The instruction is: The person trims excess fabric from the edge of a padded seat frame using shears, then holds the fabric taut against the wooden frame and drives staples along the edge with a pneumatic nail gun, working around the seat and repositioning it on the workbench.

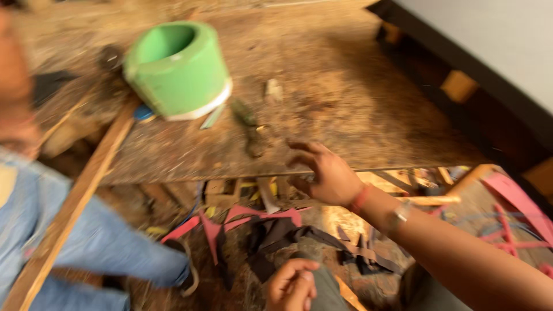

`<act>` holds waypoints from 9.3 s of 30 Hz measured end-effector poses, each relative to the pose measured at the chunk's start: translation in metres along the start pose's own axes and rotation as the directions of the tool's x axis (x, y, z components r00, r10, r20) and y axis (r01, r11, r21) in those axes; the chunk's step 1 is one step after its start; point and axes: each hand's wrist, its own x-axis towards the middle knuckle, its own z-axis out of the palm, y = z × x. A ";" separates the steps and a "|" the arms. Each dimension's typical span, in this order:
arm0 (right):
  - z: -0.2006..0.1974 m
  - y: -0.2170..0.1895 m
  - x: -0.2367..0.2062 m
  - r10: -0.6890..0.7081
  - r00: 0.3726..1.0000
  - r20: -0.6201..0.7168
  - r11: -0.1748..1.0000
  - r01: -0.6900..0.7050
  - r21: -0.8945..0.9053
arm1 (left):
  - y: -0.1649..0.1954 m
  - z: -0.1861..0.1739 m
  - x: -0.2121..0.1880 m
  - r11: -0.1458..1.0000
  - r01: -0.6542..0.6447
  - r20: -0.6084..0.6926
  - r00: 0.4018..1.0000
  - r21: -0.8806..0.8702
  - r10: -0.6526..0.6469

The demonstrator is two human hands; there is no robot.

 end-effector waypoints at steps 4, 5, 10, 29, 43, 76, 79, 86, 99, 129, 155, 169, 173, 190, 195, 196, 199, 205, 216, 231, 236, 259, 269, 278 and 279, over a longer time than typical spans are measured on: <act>-0.146 0.018 -0.123 0.092 0.969 -0.231 0.950 -0.156 -0.272 | -0.029 0.014 0.024 0.999 0.045 0.023 0.999 0.022 -0.045; -0.189 0.023 -0.158 0.209 0.915 -0.346 0.919 -0.305 -0.250 | -0.033 0.026 0.030 0.997 0.072 0.041 0.997 0.005 -0.073; -0.353 0.050 -0.332 0.414 0.626 -0.661 0.568 -0.745 -0.350 | -0.033 0.155 0.051 0.990 0.133 0.240 0.961 0.043 -0.140; -0.621 0.315 -0.505 0.787 0.400 -0.469 0.253 -0.903 -0.347 | 0.048 0.628 0.010 0.122 -0.938 0.854 0.345 0.324 0.389; -0.706 0.421 -0.496 0.868 0.134 -0.479 0.053 -0.983 -0.178 | -0.042 0.671 0.072 -0.347 -0.891 0.731 -0.024 0.294 0.682; -0.308 0.077 -0.259 0.471 0.824 -0.314 0.880 -0.462 0.109 | 0.131 0.409 0.081 -0.399 -0.449 0.592 0.473 0.799 0.652; -0.296 0.091 -0.261 0.528 0.758 -0.383 0.841 -0.531 0.107 | 0.128 0.397 0.092 -0.405 -0.459 0.597 0.436 0.791 0.673; -0.267 0.107 -0.268 0.285 0.713 -0.641 0.958 -0.233 0.167 | 0.123 0.396 0.100 -0.329 -0.481 0.560 0.492 0.813 0.666; -0.271 0.157 -0.285 0.281 0.746 -0.604 0.949 -0.123 0.290 | 0.128 0.445 0.134 -0.119 -0.528 0.534 0.771 0.841 0.347; -0.266 0.176 -0.238 0.874 0.461 -0.150 0.034 0.251 0.968 | 0.148 0.458 0.190 -0.199 -0.376 0.412 0.892 0.905 0.187; -0.249 0.200 -0.244 0.853 0.315 -0.415 0.507 -0.318 0.801 | 0.166 0.513 0.205 -0.360 -0.184 0.178 0.983 0.915 -0.051; -0.363 0.170 -0.081 0.621 0.778 -0.092 0.673 -0.590 -0.446 | 0.181 0.514 0.189 -0.399 -0.243 0.209 0.970 0.884 -0.128; -0.400 0.171 -0.111 0.778 0.613 -0.136 0.561 -0.776 -0.290 | 0.179 0.513 0.187 -0.385 -0.250 0.219 0.968 0.888 -0.124; -0.283 0.144 -0.334 0.782 0.528 -0.331 0.525 -0.272 0.806 | 0.171 0.530 0.193 -0.398 -0.312 0.220 0.941 0.863 -0.259; -0.270 0.132 -0.337 0.725 0.601 -0.337 0.599 -0.307 0.740 | 0.178 0.524 0.203 -0.431 -0.473 0.274 0.852 0.769 -0.446; -0.267 0.128 -0.336 0.716 0.600 -0.357 0.629 -0.332 0.703 | 0.177 0.520 0.203 -0.417 -0.498 0.298 0.838 0.760 -0.457; -0.267 0.119 -0.336 0.758 0.600 -0.255 0.535 -0.350 0.769 | 0.178 0.505 0.204 -0.369 -0.586 0.394 0.786 0.721 -0.477; -0.263 0.107 -0.336 0.578 0.694 -0.429 0.779 -0.312 0.544 | 0.175 0.448 0.179 -0.265 -0.727 0.642 0.684 0.633 -0.346; -0.352 0.111 -0.277 0.382 0.794 -0.474 0.873 -0.478 -0.095 | 0.169 0.433 0.166 -0.039 -0.738 0.738 0.673 0.674 0.046; -0.300 0.132 -0.238 0.393 0.674 -0.625 0.882 -0.084 0.463 | 0.163 0.425 0.163 0.131 -0.749 0.706 0.659 0.650 0.260; -0.256 0.114 -0.288 0.247 0.722 -0.646 0.965 -0.125 0.230 | 0.158 0.425 0.167 0.075 -0.784 0.749 0.613 0.616 0.253; -0.290 0.169 -0.269 0.086 0.849 -0.521 0.957 -0.217 -0.195 | 0.146 0.455 0.172 -0.130 -0.651 0.663 0.720 0.748 0.207; -0.306 0.152 -0.250 0.220 0.857 -0.467 0.941 -0.313 -0.131 | 0.158 0.464 0.179 -0.031 -0.611 0.591 0.751 0.791 0.293; -0.346 0.176 -0.150 -0.027 0.881 -0.473 0.879 -0.204 -0.431 | 0.163 0.472 0.176 -0.088 -0.455 0.461 0.850 0.886 0.253; -0.345 0.182 -0.132 0.055 0.904 -0.425 0.845 -0.269 -0.463 | 0.162 0.472 0.175 -0.115 -0.424 0.439 0.868 0.898 0.231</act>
